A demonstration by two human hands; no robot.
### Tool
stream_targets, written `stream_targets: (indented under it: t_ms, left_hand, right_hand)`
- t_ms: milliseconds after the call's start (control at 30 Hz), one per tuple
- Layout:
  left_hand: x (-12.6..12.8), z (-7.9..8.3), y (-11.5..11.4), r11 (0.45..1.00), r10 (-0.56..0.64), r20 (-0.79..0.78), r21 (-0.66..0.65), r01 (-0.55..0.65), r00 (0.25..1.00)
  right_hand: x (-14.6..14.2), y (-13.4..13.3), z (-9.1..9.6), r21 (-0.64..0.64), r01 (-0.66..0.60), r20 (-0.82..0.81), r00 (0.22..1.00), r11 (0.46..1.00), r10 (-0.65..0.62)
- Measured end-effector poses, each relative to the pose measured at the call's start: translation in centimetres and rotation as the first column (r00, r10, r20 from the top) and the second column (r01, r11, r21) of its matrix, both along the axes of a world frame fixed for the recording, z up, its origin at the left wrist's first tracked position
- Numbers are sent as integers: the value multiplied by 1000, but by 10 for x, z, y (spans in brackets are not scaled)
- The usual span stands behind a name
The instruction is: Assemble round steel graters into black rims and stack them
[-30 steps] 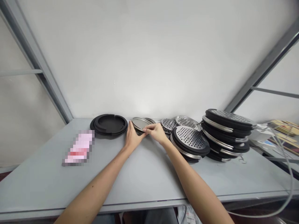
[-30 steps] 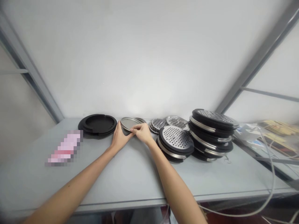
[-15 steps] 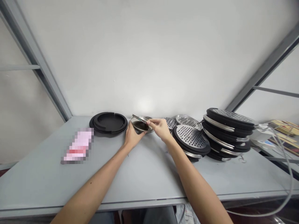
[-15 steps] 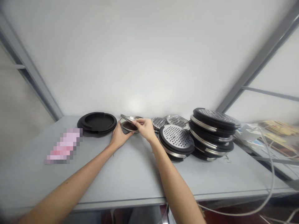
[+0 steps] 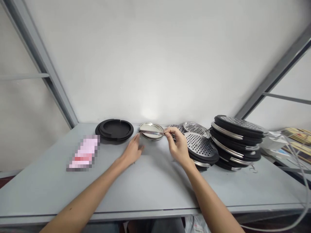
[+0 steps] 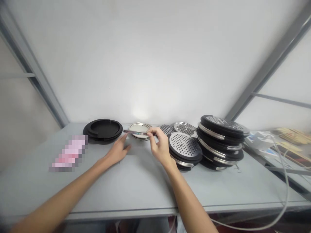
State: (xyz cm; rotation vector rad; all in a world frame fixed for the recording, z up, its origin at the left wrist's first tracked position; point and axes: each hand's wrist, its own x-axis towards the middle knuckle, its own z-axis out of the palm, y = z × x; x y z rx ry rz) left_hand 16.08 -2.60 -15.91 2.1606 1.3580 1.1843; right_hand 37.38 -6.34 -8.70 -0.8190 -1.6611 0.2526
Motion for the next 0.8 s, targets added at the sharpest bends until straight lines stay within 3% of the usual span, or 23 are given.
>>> stream_targets:
  t_ms: [67, 167, 267, 333, 433, 533, 633, 700, 733, 767, 800]
  left_hand:
    - [-19, 5, -16, 999, -32, -10, -17, 32, 999]
    - [-39, 10, -29, 992, 29, 182, -126, -6, 983]
    - [-44, 13, -32, 985, 90, 277, -169, -43, 957]
    - [-41, 15, -33, 987, 70, 222, -158, -35, 973]
    - [-36, 15, -37, 989, -48, 18, -138, 50, 999]
    - [-35, 9, -41, 987, -133, -170, -117, 114, 977]
    - [-36, 4, -41, 988, -137, -239, -101, 115, 961]
    - [-37, 3, -40, 988, -137, -254, -100, 114, 958]
    - [-38, 3, -40, 988, -136, -258, -101, 113, 957]
    - [-38, 3, -40, 989, -134, -260, -102, 111, 956]
    - [-38, 4, -39, 989, -133, -262, -102, 110, 956]
  right_hand:
    - [-1, -11, -6, 6, -107, 44, 993, 994, 106]
    - [-4, -20, -12, -77, -276, 153, 946, 958, 285]
    - [-6, -23, -15, -191, -356, 274, 876, 915, 398]
    - [-6, -23, -18, -242, -357, 366, 828, 902, 425]
    - [-6, -25, -24, -301, -330, 520, 730, 895, 444]
    - [-5, -27, -26, -320, -299, 605, 665, 899, 437]
    - [-2, -20, -10, -244, -163, 619, 733, 956, 283]
    - [2, -4, 9, -192, 66, 654, 752, 979, 78]
    - [4, 6, 20, -179, 209, 709, 705, 961, -22]
    - [7, 18, 29, -170, 374, 787, 609, 912, -103]
    - [10, 31, 38, -165, 537, 863, 485, 827, -143]
